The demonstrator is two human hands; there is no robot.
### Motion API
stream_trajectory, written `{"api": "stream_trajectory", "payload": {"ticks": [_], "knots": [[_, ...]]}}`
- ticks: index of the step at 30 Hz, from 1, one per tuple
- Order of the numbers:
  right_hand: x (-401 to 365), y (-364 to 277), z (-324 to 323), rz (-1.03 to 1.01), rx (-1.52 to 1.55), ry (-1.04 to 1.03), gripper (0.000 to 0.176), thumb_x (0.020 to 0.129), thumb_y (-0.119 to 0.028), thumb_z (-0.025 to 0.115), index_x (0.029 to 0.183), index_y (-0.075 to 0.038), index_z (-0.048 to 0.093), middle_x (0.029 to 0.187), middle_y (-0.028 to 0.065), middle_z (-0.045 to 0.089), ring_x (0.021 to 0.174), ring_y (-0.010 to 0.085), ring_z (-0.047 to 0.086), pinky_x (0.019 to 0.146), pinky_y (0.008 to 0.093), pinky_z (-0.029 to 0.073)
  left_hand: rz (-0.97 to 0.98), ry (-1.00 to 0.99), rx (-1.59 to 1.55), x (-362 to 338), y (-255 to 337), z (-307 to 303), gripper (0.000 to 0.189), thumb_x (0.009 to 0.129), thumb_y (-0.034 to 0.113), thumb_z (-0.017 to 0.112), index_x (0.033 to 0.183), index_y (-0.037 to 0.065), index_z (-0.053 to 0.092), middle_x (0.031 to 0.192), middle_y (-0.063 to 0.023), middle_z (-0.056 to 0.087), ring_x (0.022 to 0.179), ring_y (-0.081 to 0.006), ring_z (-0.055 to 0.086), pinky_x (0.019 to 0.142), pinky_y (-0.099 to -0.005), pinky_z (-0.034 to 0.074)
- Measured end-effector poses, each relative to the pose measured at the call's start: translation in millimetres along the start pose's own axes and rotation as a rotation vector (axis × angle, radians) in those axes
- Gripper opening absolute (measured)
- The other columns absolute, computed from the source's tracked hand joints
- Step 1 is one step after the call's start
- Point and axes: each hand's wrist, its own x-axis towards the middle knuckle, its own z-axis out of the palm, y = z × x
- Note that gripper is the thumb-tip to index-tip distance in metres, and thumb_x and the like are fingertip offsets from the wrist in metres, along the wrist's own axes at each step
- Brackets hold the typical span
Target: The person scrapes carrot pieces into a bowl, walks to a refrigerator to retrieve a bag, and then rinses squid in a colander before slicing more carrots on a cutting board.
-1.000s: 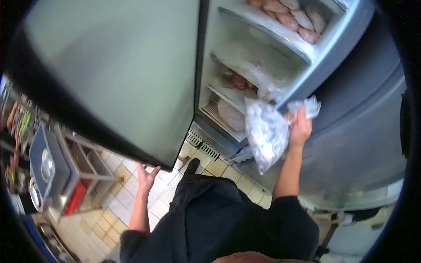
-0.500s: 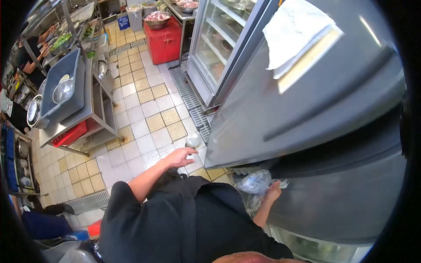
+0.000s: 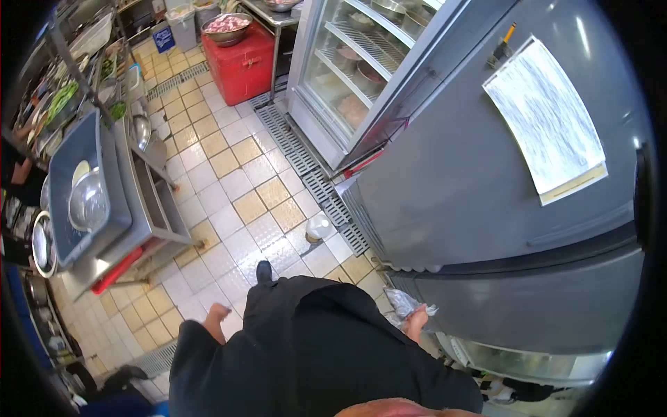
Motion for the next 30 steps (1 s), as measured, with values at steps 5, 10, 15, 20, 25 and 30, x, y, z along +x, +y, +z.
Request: {"api": "stream_trajectory", "payload": {"ticks": [5,10,15,20,25,30], "knots": [[-33,68,48,0.159,-0.009,0.055,0.044,0.104,-0.047,0.046,0.069,-0.02,0.045,0.055,-0.0025,0.04,0.043,0.0148,0.036,0.04,0.0336,0.027,0.595,0.128,0.614,56,-41,-59,0.047,0.089,0.048,0.059,0.101,0.006,0.076,0.115,-0.0194,0.07,0.112,-0.037,0.063,0.097,-0.0454,0.049],[-73,118,132,0.146,-0.116,0.011,0.041,0.104,-0.043,0.044,0.072,-0.018,0.047,0.056,0.0005,0.043,0.042,0.0186,0.04,0.038,0.0378,0.03,0.434,0.219,-0.045,52,31,-155,0.05,0.085,0.041,0.069,0.113,0.0,0.072,0.118,-0.0212,0.069,0.115,-0.0361,0.064,0.101,-0.0428,0.049],[-73,142,225,0.178,-0.394,-0.071,0.037,0.103,-0.041,0.046,0.075,-0.016,0.05,0.059,0.0035,0.045,0.045,0.0209,0.044,0.038,0.0399,0.033,0.497,0.288,-0.338,69,115,-257,0.05,0.082,0.033,0.073,0.119,0.0,0.069,0.12,-0.021,0.069,0.115,-0.0328,0.065,0.1,-0.039,0.049],[-35,161,377,0.029,-0.442,-0.182,0.035,0.095,-0.036,0.056,0.103,-0.004,0.067,0.096,0.0108,0.064,0.085,0.0296,0.062,0.072,0.0487,0.052,0.411,0.272,-0.456,74,157,-346,0.051,0.085,0.035,0.071,0.122,0.0,0.068,0.127,-0.0226,0.065,0.117,-0.034,0.063,0.102,-0.0395,0.048],[-43,121,578,-0.151,-0.391,-0.539,0.048,0.1,-0.036,0.053,0.124,0.005,0.061,0.126,0.019,0.062,0.112,0.0316,0.06,0.098,0.0458,0.047,0.341,0.191,-0.129,86,150,-441,0.053,0.088,0.04,0.065,0.125,0.001,0.067,0.129,-0.0208,0.065,0.121,-0.0369,0.06,0.106,-0.0421,0.045],[-89,63,770,-0.103,-0.495,-0.57,0.044,0.102,-0.04,0.054,0.089,0.0,0.064,0.073,0.0108,0.062,0.058,0.0218,0.058,0.05,0.0375,0.045,0.471,0.554,-0.218,146,148,-524,0.044,0.086,0.042,0.065,0.11,0.006,0.074,0.111,-0.0151,0.073,0.102,-0.0301,0.069,0.087,-0.0395,0.052]]}}
